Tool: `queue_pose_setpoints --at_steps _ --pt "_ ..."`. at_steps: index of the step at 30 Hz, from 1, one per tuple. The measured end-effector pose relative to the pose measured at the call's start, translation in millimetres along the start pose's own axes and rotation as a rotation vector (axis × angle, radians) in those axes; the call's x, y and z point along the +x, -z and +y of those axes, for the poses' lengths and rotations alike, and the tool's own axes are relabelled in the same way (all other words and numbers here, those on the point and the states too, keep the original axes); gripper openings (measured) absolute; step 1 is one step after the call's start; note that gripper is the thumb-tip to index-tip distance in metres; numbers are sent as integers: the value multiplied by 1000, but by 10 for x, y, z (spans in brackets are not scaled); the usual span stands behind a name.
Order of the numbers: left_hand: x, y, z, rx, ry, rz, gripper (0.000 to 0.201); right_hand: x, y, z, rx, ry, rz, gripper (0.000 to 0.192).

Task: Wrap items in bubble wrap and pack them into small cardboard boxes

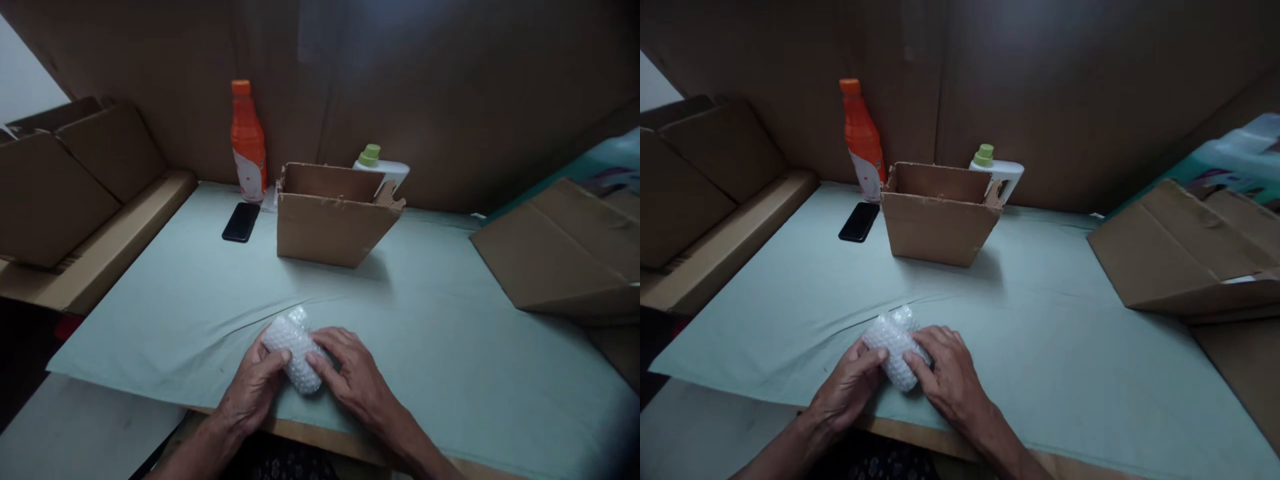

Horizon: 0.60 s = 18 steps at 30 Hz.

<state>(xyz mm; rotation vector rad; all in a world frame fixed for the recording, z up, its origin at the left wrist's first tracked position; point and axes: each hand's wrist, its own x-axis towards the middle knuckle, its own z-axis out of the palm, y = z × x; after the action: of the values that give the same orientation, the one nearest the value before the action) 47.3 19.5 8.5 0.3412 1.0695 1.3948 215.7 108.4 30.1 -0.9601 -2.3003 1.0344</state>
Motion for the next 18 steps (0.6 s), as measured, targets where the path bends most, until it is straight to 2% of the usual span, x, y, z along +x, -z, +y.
queue_pose_setpoints --at_steps 2,3,5,6,9,11,12,13,16,18 --pt "-27 16 -28 71 -11 -21 78 -60 48 16 -47 -3 129 33" --pt "-38 26 -50 135 -20 -50 81 -70 76 32 4 -26 142 44" --pt "-42 46 -98 283 -44 -134 87 -58 124 57 201 -84 50 63" --pt "-30 58 -112 359 -60 -178 87 -42 141 62 294 -109 -27 64" --pt "68 99 -16 669 -155 -335 82 3 189 71 385 -174 -170 39" --pt "178 90 226 971 -304 -466 78 8 262 93 338 -200 -172 29" --pt "247 54 403 1121 -439 -491 76 2 317 110 305 -209 -175 28" --pt "329 -11 605 1257 -607 -475 72 -8 382 128 271 -218 -187 28" --pt "662 -346 1244 1514 -1142 -182 65 -42 599 182 166 -253 -235 25" --pt "945 -591 1573 1635 -1312 -49 64 -62 729 229 110 -258 -236 21"
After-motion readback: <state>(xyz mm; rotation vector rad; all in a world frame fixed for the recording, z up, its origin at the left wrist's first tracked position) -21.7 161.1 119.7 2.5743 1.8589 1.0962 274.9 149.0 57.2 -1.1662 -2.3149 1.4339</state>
